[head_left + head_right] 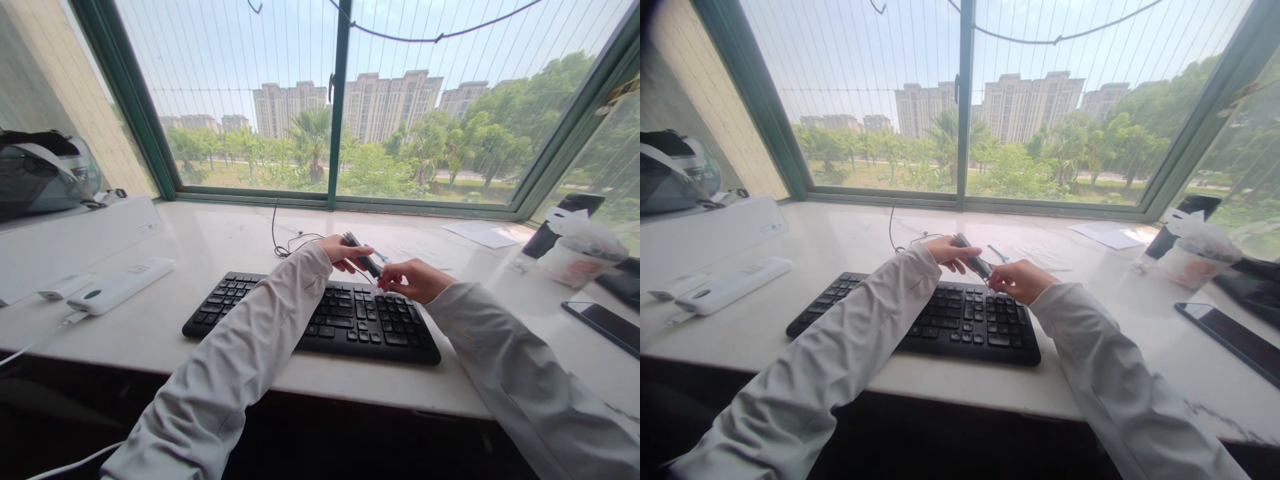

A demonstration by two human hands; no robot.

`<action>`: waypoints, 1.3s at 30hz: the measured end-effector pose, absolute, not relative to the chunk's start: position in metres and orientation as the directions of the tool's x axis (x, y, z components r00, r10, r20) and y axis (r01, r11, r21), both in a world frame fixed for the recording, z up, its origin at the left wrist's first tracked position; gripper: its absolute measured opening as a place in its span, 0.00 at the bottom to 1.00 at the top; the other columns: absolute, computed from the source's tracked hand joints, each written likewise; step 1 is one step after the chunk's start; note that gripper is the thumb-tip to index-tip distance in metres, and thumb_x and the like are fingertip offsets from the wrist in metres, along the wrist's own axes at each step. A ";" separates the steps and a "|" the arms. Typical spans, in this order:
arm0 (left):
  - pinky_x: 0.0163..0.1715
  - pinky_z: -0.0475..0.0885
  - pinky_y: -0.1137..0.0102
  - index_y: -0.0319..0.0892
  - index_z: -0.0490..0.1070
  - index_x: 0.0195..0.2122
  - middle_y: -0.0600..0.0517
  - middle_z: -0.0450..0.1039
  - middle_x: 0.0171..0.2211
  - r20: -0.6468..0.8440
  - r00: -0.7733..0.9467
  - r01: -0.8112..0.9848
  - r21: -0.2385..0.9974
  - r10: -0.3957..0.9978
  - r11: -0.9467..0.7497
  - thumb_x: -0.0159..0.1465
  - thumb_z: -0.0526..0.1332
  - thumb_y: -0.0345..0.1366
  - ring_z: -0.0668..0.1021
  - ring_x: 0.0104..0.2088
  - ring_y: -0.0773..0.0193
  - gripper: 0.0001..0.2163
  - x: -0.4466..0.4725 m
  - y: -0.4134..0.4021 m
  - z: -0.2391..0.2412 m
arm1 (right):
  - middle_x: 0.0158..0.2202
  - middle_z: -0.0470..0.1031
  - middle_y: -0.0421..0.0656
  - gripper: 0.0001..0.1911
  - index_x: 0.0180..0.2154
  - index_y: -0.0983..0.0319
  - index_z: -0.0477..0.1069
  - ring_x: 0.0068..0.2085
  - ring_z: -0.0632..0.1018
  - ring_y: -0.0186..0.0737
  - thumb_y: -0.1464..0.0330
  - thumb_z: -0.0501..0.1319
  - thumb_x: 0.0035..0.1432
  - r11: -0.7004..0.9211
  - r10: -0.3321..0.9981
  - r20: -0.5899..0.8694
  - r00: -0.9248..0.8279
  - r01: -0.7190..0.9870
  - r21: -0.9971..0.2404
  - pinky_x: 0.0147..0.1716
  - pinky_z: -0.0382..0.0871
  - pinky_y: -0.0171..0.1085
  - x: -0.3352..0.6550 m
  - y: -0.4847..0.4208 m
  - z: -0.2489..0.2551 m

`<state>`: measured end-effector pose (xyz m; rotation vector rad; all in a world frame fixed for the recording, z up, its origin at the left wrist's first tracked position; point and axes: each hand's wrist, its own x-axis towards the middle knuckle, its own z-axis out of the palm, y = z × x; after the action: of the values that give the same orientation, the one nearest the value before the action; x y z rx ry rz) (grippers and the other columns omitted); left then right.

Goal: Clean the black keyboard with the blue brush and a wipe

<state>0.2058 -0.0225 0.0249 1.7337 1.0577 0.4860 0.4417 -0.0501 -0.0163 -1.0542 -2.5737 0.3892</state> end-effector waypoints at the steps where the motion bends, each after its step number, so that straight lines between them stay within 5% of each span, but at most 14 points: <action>1: 0.30 0.70 0.72 0.39 0.79 0.35 0.45 0.82 0.35 -0.131 0.559 0.416 0.898 0.819 -0.141 0.54 0.67 0.55 0.79 0.29 0.65 0.21 0.206 -0.022 0.024 | 0.29 0.80 0.43 0.15 0.34 0.61 0.77 0.28 0.75 0.37 0.59 0.57 0.58 0.696 0.708 0.204 -0.676 0.620 -0.361 0.31 0.67 0.36 0.441 -0.050 -0.017; 15: 0.23 0.69 0.74 0.38 0.73 0.28 0.47 0.80 0.29 0.010 0.704 0.337 0.876 0.710 -0.346 0.48 0.69 0.56 0.80 0.28 0.64 0.23 0.209 -0.018 0.013 | 0.27 0.77 0.44 0.15 0.30 0.61 0.78 0.28 0.73 0.36 0.58 0.60 0.58 0.760 0.642 0.167 -0.748 0.593 -0.267 0.30 0.64 0.33 0.441 -0.055 -0.009; 26: 0.22 0.66 0.75 0.38 0.69 0.28 0.52 0.76 0.25 0.014 0.763 0.307 0.872 0.647 -0.380 0.47 0.72 0.51 0.79 0.28 0.65 0.21 0.206 -0.019 0.015 | 0.29 0.78 0.43 0.08 0.33 0.61 0.77 0.29 0.77 0.36 0.70 0.58 0.55 0.816 0.577 0.258 -0.775 0.555 -0.160 0.32 0.68 0.33 0.445 -0.054 -0.007; 39: 0.25 0.71 0.74 0.41 0.76 0.44 0.49 0.79 0.33 0.017 0.881 0.198 0.894 0.473 -0.402 0.54 0.68 0.51 0.79 0.29 0.64 0.22 0.206 -0.026 0.013 | 0.29 0.78 0.44 0.10 0.34 0.60 0.77 0.30 0.76 0.37 0.68 0.57 0.59 0.804 0.593 0.278 -0.756 0.574 -0.156 0.33 0.66 0.35 0.441 -0.055 -0.005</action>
<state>0.2056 -0.0260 0.0134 1.9913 0.4893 0.3256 0.4412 -0.0552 -0.0055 -0.8907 -2.6773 0.0866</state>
